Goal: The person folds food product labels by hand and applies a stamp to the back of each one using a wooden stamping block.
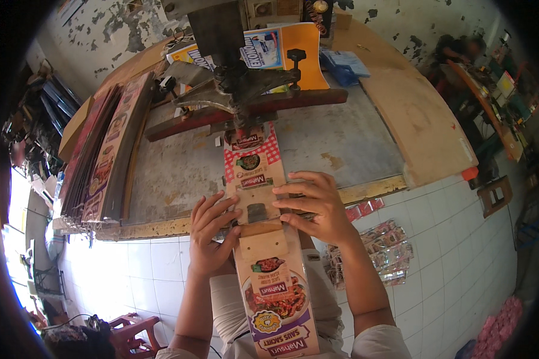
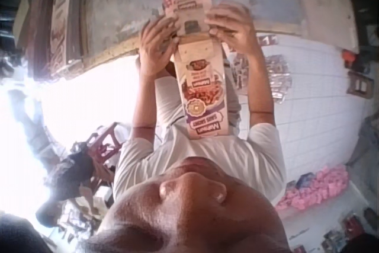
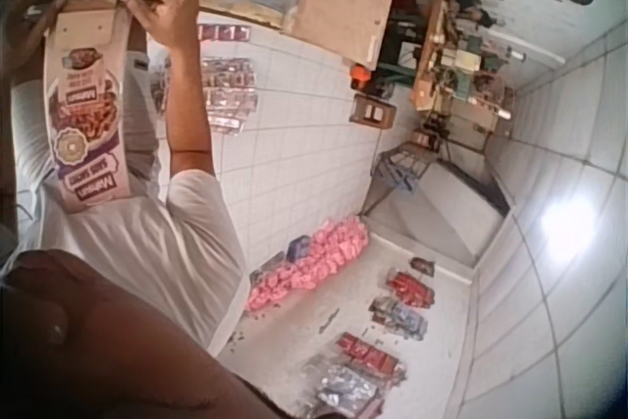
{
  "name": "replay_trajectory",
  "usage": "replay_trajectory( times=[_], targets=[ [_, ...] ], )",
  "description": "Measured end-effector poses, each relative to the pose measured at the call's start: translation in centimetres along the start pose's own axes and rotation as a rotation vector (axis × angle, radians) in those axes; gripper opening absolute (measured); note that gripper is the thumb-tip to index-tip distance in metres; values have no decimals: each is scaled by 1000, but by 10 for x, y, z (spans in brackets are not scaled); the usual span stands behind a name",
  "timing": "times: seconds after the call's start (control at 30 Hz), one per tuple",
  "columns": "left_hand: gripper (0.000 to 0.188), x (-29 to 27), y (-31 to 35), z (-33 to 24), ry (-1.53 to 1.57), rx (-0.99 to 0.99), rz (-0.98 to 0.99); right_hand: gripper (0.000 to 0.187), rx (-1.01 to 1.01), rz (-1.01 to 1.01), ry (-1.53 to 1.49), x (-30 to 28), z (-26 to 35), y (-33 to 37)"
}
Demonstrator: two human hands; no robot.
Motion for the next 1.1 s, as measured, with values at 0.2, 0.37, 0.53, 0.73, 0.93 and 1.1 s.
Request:
replay_trajectory(
  times=[0.2,0.37,0.53,0.73,0.93,1.1],
  targets=[
    [31,2,3,2,-25,16,-26,32,18,-11,-20,0,-2,0],
    [31,2,5,4,-46,28,-35,30,41,-10,-37,0,0,-2],
    [32,5,5,3,-46,43,-38,30,35,-16,-39,1,-3,1],
    [33,4,5,2,-40,47,-42,31,37,-17,-35,1,-1,0],
    [32,4,4,-1,-52,53,-36,32,37,-29,-25,1,-2,0],
    [30,3,4,-1,-54,54,-42,31,32,-30,-23,1,-2,0]
  ],
)
Point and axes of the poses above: each hand's wrist, its own y-axis away from the middle knuckle, its own x-axis out of the palm, z = x × y, the point moved 9 cm from there along -y, towards the middle knuckle, and after that the axes turned 8 degrees about y, right-handed, at the moved point
